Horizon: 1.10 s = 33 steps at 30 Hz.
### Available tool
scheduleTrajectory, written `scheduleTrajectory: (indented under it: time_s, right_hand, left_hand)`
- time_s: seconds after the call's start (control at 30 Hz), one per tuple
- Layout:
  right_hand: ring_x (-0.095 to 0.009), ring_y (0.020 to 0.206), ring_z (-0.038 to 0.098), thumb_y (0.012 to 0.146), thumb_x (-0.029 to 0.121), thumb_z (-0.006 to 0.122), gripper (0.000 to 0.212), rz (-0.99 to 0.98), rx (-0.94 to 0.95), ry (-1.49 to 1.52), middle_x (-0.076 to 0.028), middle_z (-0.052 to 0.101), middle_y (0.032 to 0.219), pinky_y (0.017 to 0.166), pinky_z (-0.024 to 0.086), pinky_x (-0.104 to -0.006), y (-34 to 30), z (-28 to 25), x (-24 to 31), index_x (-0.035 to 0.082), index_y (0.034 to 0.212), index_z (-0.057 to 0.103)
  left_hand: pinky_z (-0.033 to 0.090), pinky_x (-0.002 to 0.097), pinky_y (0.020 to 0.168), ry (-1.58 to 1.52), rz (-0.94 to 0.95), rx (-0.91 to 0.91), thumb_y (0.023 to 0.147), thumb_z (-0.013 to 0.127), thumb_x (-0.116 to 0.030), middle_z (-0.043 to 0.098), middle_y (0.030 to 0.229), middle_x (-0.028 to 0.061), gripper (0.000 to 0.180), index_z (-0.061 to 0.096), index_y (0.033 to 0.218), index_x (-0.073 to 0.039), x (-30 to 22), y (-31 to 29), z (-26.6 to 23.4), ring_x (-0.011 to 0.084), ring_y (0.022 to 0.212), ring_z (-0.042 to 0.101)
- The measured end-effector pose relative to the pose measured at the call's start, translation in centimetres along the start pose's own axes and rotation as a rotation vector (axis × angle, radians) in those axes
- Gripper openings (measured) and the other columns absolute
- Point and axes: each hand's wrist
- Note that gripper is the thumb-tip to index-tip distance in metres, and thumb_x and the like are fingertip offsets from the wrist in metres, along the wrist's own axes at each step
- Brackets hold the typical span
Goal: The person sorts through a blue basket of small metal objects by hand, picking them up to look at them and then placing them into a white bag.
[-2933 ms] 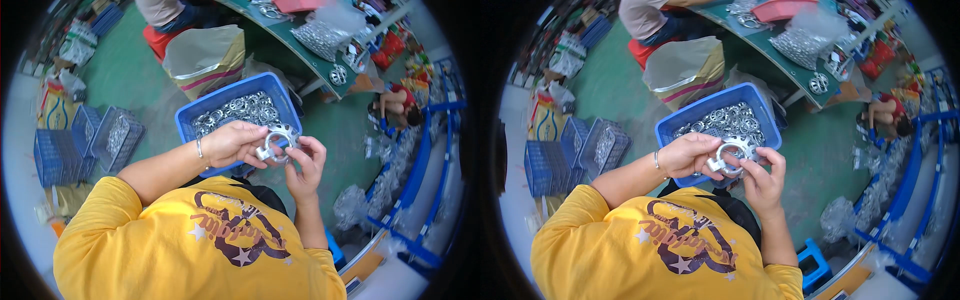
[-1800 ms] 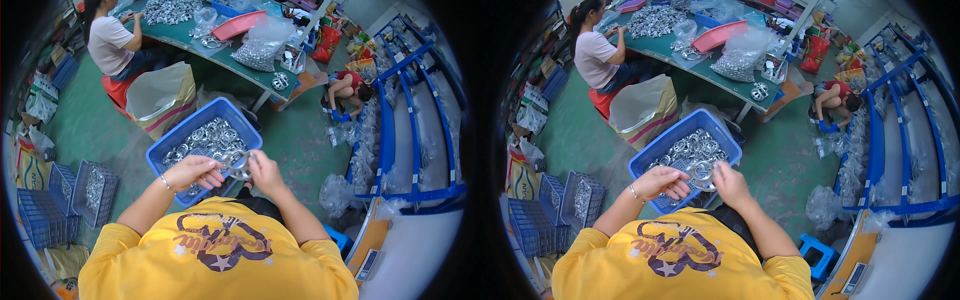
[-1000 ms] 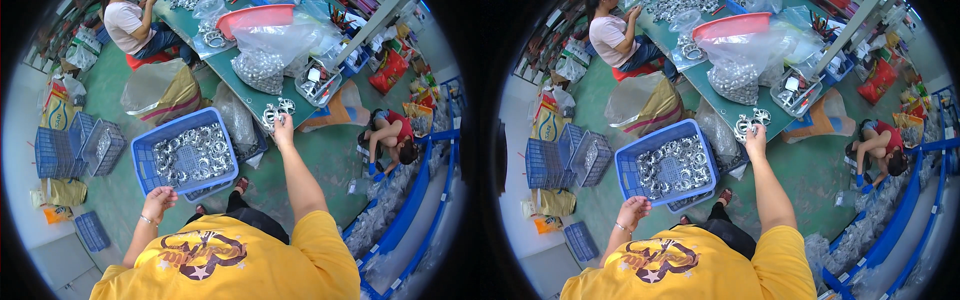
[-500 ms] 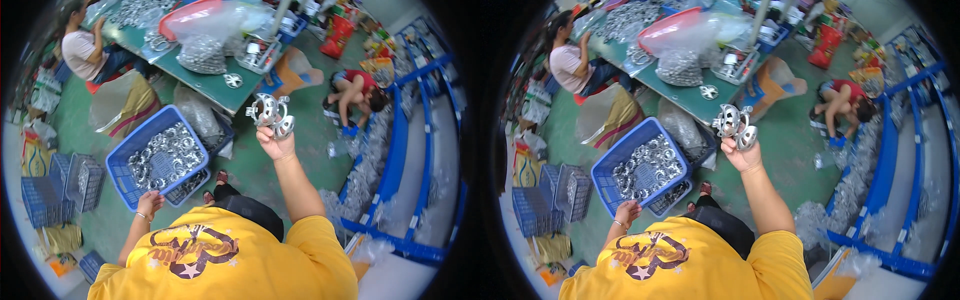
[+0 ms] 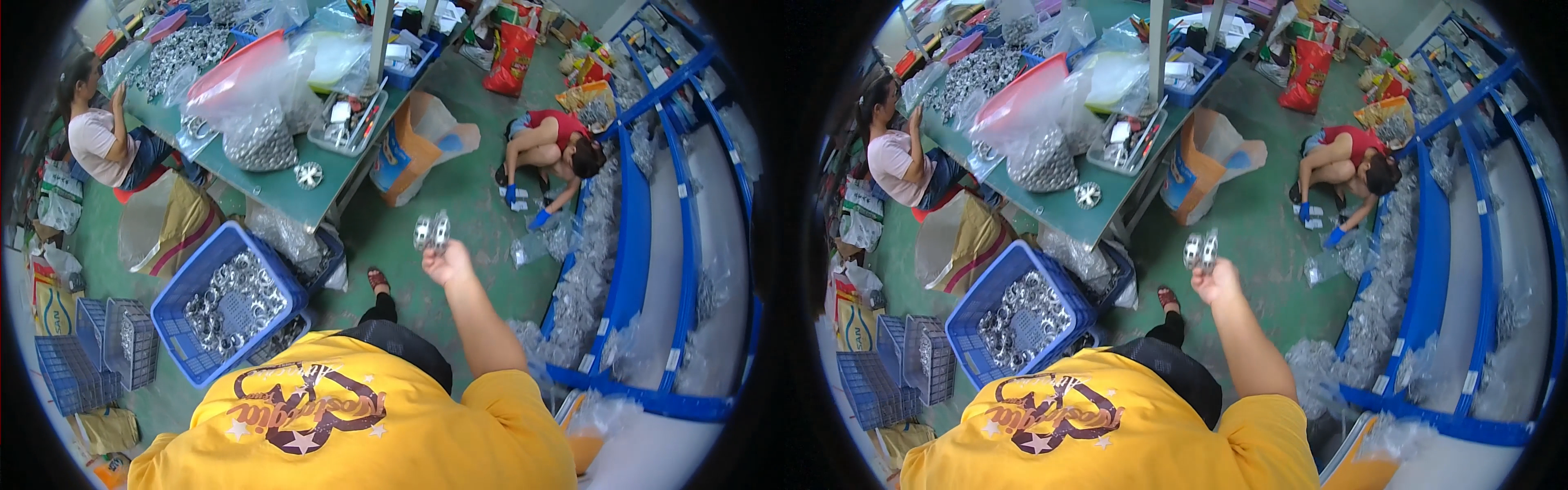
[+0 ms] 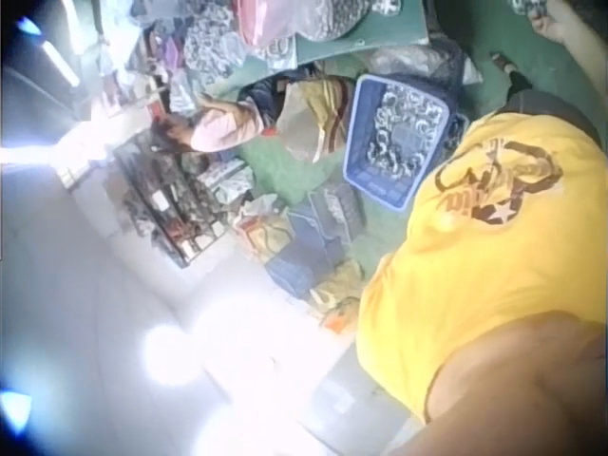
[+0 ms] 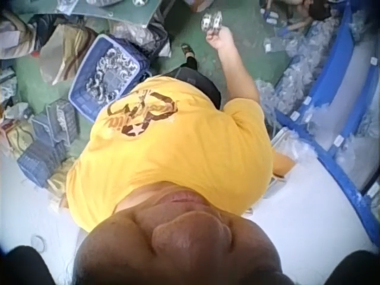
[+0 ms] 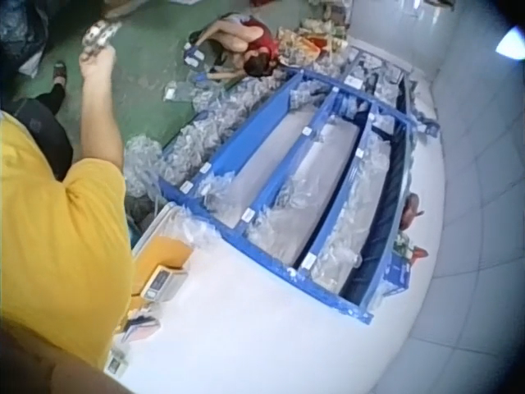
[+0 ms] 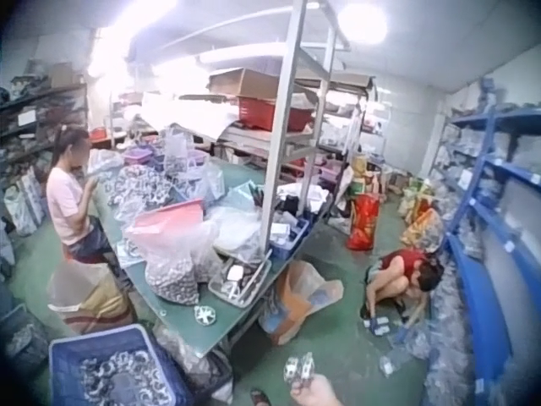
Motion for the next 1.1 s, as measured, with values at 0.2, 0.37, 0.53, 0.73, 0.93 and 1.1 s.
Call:
scheduleTrajectory:
  time_s: [0.2, 0.37, 0.53, 0.73, 0.93, 1.1]
  right_hand:
    - [-0.014, 0.048, 0.047, 0.081, 0.012, 0.036, 0.014, 0.009, -0.191, 0.023, -0.006, 0.052, 0.066, 0.041, 0.034, -0.0244, 11.3, 0.8, 8.9, 0.008, 0.083, 0.05]
    - [-0.021, 0.063, 0.061, 0.089, 0.025, 0.035, 0.029, -0.246, -0.053, -0.087, -0.011, 0.058, 0.085, 0.041, 0.042, -0.0263, 20.1, 6.9, 18.6, 0.002, 0.1, 0.047]
    - [-0.027, 0.064, 0.061, 0.082, 0.011, 0.044, 0.019, -0.503, -0.507, -1.061, -0.016, 0.06, 0.076, 0.051, 0.048, -0.0375, 27.7, 4.0, 17.3, 0.0, 0.079, 0.058]
    - [-0.023, 0.05, 0.056, 0.077, 0.015, 0.046, 0.024, 0.104, -0.36, -1.301, -0.013, 0.057, 0.059, 0.041, 0.042, -0.0358, 24.9, -13.3, 7.7, 0.005, 0.06, 0.058]
    - [-0.018, 0.044, 0.049, 0.081, 0.021, 0.046, 0.015, 0.28, -0.685, -1.208, -0.008, 0.053, 0.061, 0.036, 0.042, -0.032, 17.3, -23.5, 10.7, 0.009, 0.075, 0.054]
    - [-0.018, 0.036, 0.044, 0.08, 0.021, 0.046, 0.02, 0.153, -0.617, -1.355, -0.006, 0.045, 0.046, 0.033, 0.039, -0.0307, 17.8, -18.6, 11.4, 0.008, 0.065, 0.051]
  left_hand:
    - [0.05, 0.034, 0.065, -0.044, 0.038, -0.079, 0.084, 0.052, -0.021, 0.062, 0.085, 0.0143, 0.023, 0.055, 0.094, 0.0, -3.4, -4.2, 7.3, 0.0227, 0.072, 0.061]
    - [0.05, 0.035, 0.066, -0.043, 0.065, -0.14, 0.084, 0.053, -0.02, 0.062, 0.086, 0.0158, 0.024, 0.055, 0.095, 0.001, -5.5, -8.6, 11.7, 0.0238, 0.073, 0.061]
    - [0.05, 0.036, 0.067, -0.046, 0.094, -0.171, 0.083, 0.053, -0.019, 0.062, 0.087, 0.0173, 0.025, 0.054, 0.097, 0.002, -5.5, -11.0, 14.5, 0.0248, 0.075, 0.062]
    - [0.05, 0.0372, 0.068, -0.056, 0.148, -0.202, 0.083, 0.053, -0.018, 0.062, 0.088, 0.0187, 0.027, 0.054, 0.098, 0.003, -3.2, -13.1, 16.1, 0.026, 0.077, 0.062]
    - [0.049, 0.0336, 0.064, -0.235, 0.073, -0.213, 0.083, 0.052, -0.023, 0.061, 0.088, 0.01, 0.026, 0.052, 0.1, -0.004, -1.7, -15.4, 16.8, 0.0217, 0.079, 0.061]
    - [0.049, 0.0329, 0.069, -0.224, 0.063, -0.193, 0.084, 0.052, -0.025, 0.061, 0.089, 0.0091, 0.027, 0.054, 0.101, -0.004, 1.8, -15.4, 15.9, 0.0206, 0.081, 0.061]
Point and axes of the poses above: each hand's wrist, its own y-axis towards the middle knuckle, its own z-axis out of the palm, x = y × z
